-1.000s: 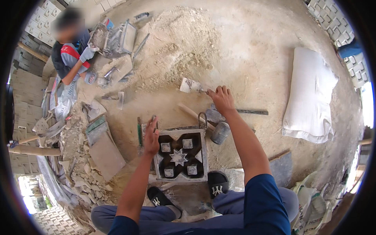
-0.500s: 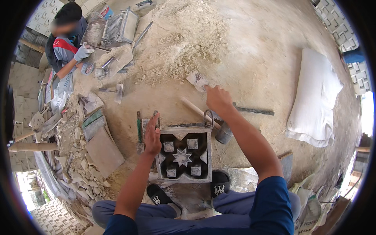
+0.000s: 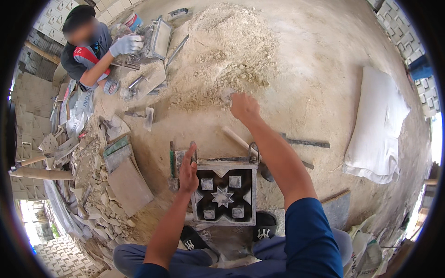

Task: The person uses a hammer and chisel to carve and shape a decorative stone tile on the floor, clearing away debris by hand.

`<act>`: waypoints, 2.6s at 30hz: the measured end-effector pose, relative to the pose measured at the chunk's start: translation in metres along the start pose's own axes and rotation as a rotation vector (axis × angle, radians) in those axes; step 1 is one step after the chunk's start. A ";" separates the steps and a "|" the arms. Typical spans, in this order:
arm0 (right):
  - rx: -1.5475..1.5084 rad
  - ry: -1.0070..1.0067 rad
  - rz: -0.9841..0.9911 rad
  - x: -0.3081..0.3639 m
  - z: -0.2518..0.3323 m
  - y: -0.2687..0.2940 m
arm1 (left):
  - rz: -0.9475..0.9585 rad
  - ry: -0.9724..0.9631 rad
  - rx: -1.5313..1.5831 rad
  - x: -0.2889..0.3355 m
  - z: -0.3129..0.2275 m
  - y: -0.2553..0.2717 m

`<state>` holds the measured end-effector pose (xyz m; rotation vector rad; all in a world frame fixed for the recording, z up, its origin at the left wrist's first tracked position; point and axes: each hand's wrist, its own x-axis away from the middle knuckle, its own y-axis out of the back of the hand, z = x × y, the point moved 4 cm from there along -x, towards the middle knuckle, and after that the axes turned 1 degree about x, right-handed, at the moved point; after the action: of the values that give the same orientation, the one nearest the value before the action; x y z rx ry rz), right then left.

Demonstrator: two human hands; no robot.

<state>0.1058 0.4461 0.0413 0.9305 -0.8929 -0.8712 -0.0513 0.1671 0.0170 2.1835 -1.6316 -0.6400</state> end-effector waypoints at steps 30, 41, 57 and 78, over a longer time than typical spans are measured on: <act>-0.041 -0.052 -0.085 0.069 -0.044 0.028 | -0.014 -0.032 -0.012 0.003 0.008 -0.006; -0.064 0.076 -0.057 0.243 -0.055 0.095 | -0.010 0.034 -0.022 0.009 0.007 -0.008; 0.283 0.283 -0.158 0.332 -0.040 0.064 | -0.122 0.088 0.048 0.064 0.013 -0.010; 0.555 0.523 -0.528 0.340 -0.038 0.053 | -0.234 0.013 0.013 0.076 -0.003 0.001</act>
<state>0.2766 0.1692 0.1607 1.8357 -0.4279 -0.7634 -0.0319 0.0936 0.0086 2.4043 -1.3888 -0.6782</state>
